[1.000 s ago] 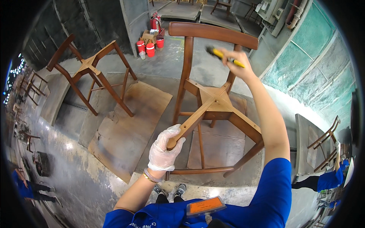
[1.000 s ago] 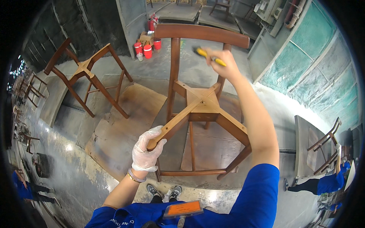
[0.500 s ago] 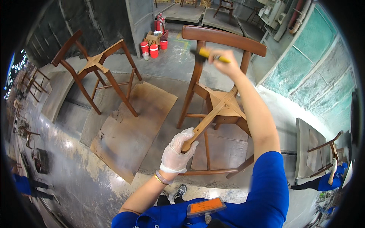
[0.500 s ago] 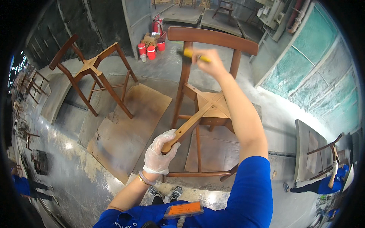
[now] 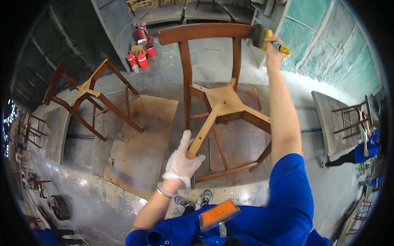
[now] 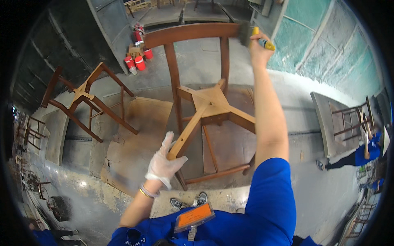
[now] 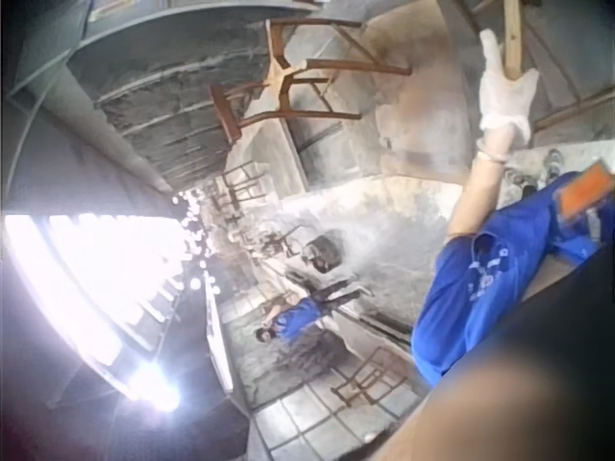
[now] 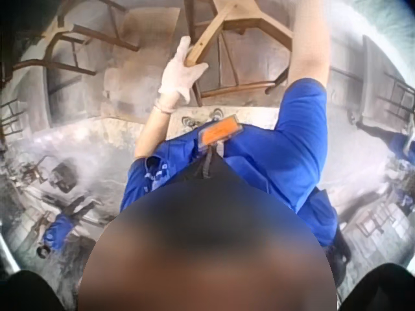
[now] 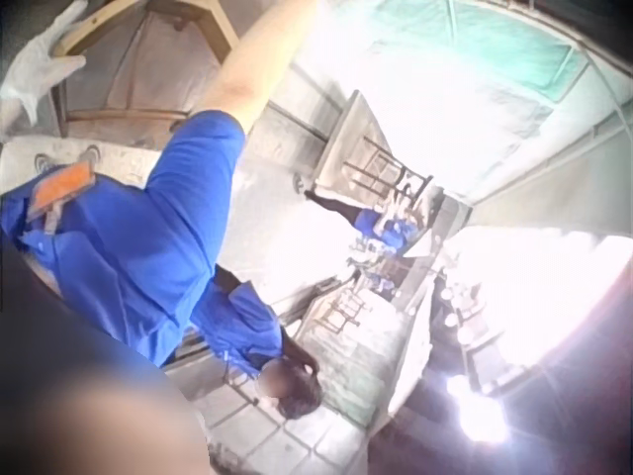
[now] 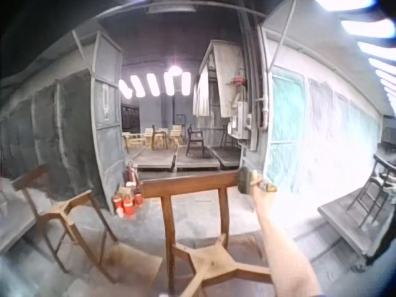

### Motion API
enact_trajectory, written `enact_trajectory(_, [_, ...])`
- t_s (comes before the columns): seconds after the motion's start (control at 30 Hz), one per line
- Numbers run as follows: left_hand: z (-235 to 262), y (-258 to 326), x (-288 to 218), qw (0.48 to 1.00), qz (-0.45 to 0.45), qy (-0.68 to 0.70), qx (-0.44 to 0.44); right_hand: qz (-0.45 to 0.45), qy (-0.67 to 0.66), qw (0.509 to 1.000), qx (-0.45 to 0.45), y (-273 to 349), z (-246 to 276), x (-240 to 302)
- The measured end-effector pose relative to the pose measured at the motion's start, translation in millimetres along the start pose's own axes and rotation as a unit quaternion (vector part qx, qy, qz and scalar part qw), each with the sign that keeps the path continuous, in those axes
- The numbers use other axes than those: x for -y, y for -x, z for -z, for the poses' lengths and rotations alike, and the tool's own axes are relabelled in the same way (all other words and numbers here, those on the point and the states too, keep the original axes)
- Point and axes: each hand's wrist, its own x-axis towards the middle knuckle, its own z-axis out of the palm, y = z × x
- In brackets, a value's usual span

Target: The person puts on a glove and then uses a paintbrush to apply a finish to a wooden chair. They systematically coat the legs, seat, and backrest of the chair while holding it steady with their other hand.

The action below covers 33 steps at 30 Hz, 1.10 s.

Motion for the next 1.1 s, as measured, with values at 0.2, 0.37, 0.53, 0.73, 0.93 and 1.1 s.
enact_trajectory(0.2, [-9.1, -38.2, 4.6, 0.874, 0.158, 0.303, 0.344, -0.156, -0.041, 0.985, 0.069, -10.0, 175.4, 72.8])
enact_trajectory(0.37, [-79.2, -57.0, 14.8, 0.834, 0.251, 0.309, 0.382, -0.226, -0.041, 0.973, 0.000, 53.7, 316.3, 158.9])
enact_trajectory(0.53, [-105.5, -57.0, 18.7, 0.864, 0.210, 0.326, 0.320, -0.307, 0.002, 0.943, -0.125, 127.0, 467.9, 191.1])
enact_trajectory(0.73, [-141.0, -57.9, 6.1, 0.855, 0.176, 0.433, 0.224, -0.360, -0.031, 0.900, -0.245, 229.1, 591.7, 214.2])
enact_trajectory(0.93, [-250.9, -86.9, -31.9, 0.790, 0.310, 0.526, -0.061, -0.405, -0.056, 0.864, -0.293, 322.0, 597.1, 236.9])
enact_trajectory(1.1, [-282.7, -95.7, -54.8, 0.780, 0.257, 0.564, -0.082, -0.466, -0.035, 0.821, -0.326, 363.7, 577.5, 241.1])
